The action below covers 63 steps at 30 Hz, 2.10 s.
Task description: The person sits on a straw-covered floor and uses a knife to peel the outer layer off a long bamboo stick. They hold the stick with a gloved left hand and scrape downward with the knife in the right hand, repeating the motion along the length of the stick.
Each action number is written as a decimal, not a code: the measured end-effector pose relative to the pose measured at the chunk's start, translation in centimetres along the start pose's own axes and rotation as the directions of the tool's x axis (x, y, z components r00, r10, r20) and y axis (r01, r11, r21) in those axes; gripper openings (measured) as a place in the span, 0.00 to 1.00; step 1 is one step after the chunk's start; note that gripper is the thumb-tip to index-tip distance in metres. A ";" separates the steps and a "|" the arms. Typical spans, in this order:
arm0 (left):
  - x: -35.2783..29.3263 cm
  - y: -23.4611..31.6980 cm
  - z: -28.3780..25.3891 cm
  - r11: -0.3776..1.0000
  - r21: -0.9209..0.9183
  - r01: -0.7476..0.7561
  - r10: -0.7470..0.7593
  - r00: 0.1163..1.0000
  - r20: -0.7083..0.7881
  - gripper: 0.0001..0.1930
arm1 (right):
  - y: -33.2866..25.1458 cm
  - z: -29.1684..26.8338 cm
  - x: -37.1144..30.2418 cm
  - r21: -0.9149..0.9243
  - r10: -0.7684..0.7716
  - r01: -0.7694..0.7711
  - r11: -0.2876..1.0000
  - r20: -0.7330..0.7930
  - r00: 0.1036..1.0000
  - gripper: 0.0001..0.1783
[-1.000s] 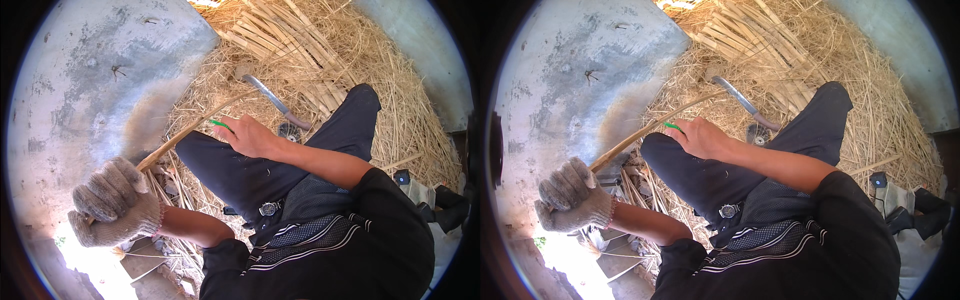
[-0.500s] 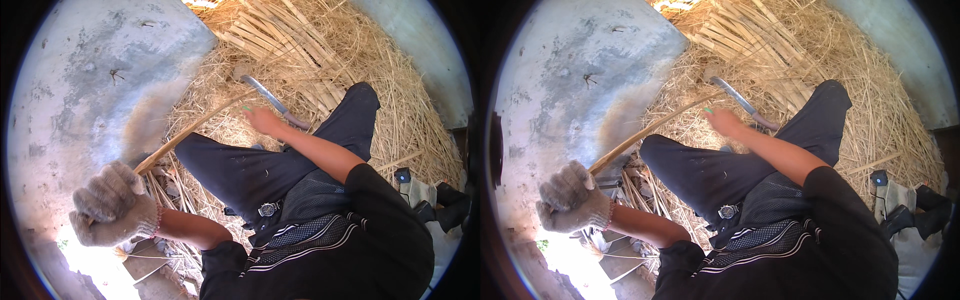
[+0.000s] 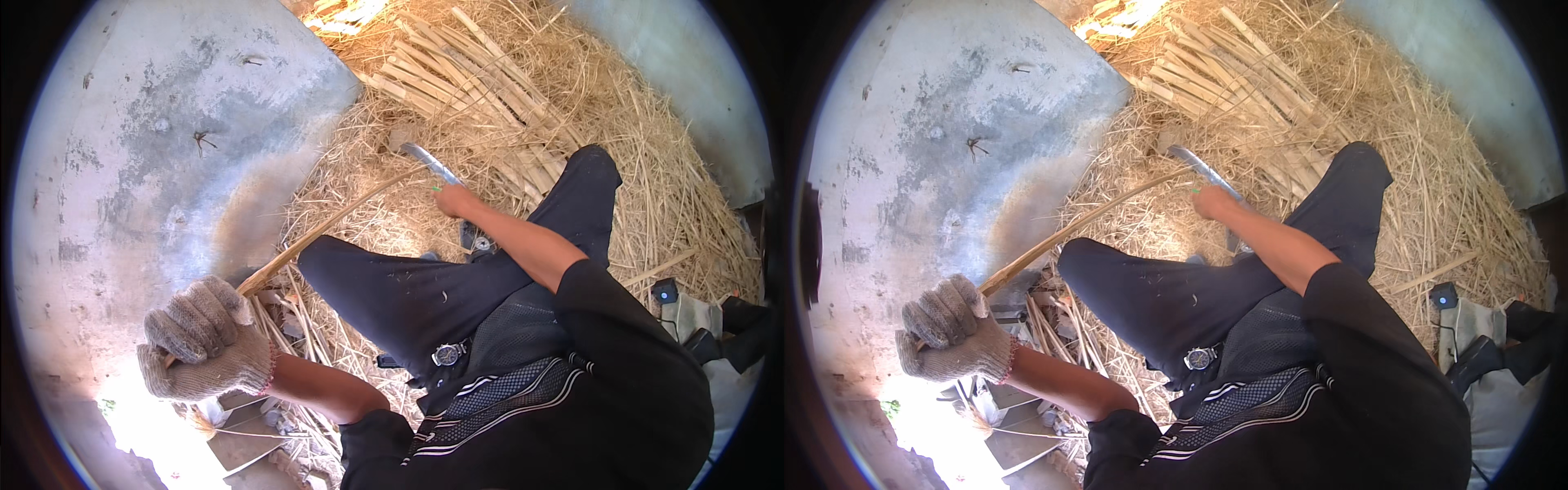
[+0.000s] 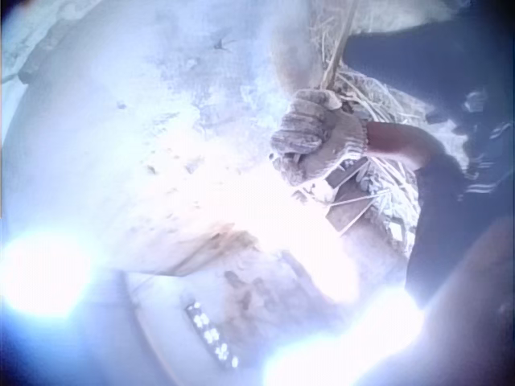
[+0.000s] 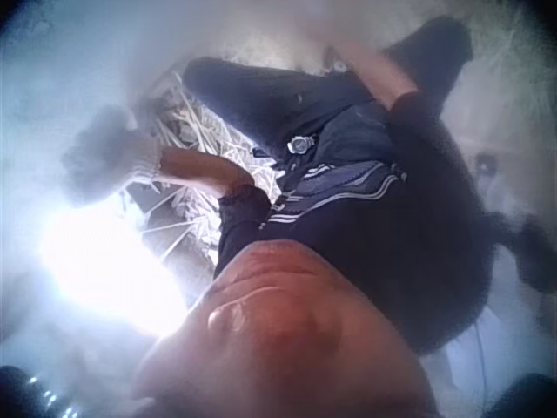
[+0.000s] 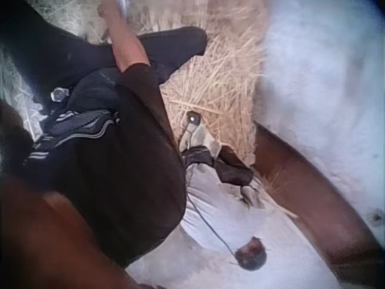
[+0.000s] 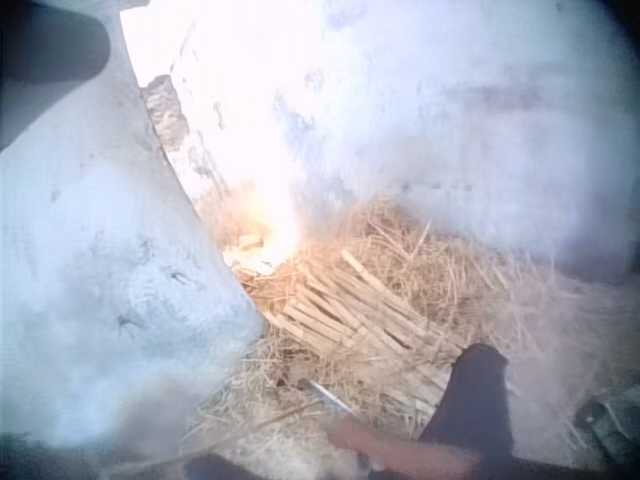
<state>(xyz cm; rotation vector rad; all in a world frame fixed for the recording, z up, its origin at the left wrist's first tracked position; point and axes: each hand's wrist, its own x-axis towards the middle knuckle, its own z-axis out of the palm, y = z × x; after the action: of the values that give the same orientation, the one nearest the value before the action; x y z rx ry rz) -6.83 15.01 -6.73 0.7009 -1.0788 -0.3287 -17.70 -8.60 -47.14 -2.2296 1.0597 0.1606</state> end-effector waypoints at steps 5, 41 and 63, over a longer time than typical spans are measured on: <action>0.2 0.4 -0.5 0.999 0.016 -0.042 0.044 0.993 -0.109 0.21 | -6.6 -4.7 -6.2 0.279 0.063 -0.070 0.958 0.032 0.997 0.28; -0.4 -0.6 0.2 0.991 0.040 -0.126 0.131 0.976 -0.176 0.23 | -7.1 -5.2 -6.6 0.314 -0.132 0.184 0.931 -0.181 0.975 0.20; 0.0 -0.3 0.2 1.000 0.004 -0.012 0.010 0.969 0.247 0.24 | -17.5 -12.7 -21.5 0.473 -0.430 0.520 0.711 -0.293 0.854 0.21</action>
<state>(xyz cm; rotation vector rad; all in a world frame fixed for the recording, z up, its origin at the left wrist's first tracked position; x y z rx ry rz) -6.95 14.71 -6.91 0.6703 -1.3205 -0.4116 -21.32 5.65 -20.39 -1.9207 0.4722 -0.5020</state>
